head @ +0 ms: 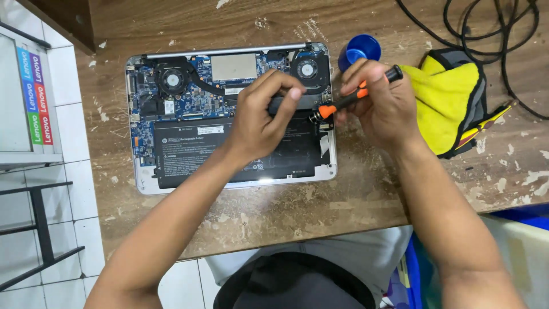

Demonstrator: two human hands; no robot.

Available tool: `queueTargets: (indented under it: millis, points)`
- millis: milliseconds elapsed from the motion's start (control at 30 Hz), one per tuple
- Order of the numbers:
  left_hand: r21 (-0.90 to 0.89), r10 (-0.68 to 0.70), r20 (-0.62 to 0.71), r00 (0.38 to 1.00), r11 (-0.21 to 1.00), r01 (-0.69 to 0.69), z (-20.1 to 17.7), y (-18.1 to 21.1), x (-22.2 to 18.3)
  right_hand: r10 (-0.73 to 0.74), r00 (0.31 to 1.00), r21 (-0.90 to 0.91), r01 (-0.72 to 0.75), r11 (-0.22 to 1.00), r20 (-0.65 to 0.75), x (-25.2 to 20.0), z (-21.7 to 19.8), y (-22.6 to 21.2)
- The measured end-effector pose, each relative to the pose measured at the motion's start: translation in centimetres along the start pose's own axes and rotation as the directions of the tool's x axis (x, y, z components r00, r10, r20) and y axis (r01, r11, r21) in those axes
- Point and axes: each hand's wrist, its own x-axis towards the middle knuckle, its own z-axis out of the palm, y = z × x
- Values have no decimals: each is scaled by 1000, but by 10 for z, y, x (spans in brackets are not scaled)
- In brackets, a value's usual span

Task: Removing internal screws from a laptop motherboard and battery area using a screwdriver

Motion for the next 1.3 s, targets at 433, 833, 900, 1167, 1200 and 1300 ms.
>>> queueTargets:
  millis: [433, 833, 900, 1167, 1200, 1300]
  points:
    - [761, -244, 220, 945, 649, -10, -106, -18, -22, -88, 980, -460, 163, 873, 180, -4, 98, -43]
    - [903, -436, 155, 886, 427, 53, -100, 0, -23, -281, 935, -381, 345, 858, 215, -17, 117, 30]
    - [903, -451, 156, 879, 426, 58, -98, 6, -27, -293, 928, -394, 364, 844, 229, -15, 110, 27]
    - [902, -450, 165, 877, 430, 51, -100, 2, -29, -339, 883, -492, 463, 737, 324, -9, 97, 26]
    - [889, -429, 174, 886, 456, 47, -100, 2, -30, -353, 870, -476, 486, 733, 344, -10, 96, 27]
    - [859, -406, 179, 896, 508, 58, -102, -4, -33, -353, 862, -467, 496, 732, 363, -13, 94, 31]
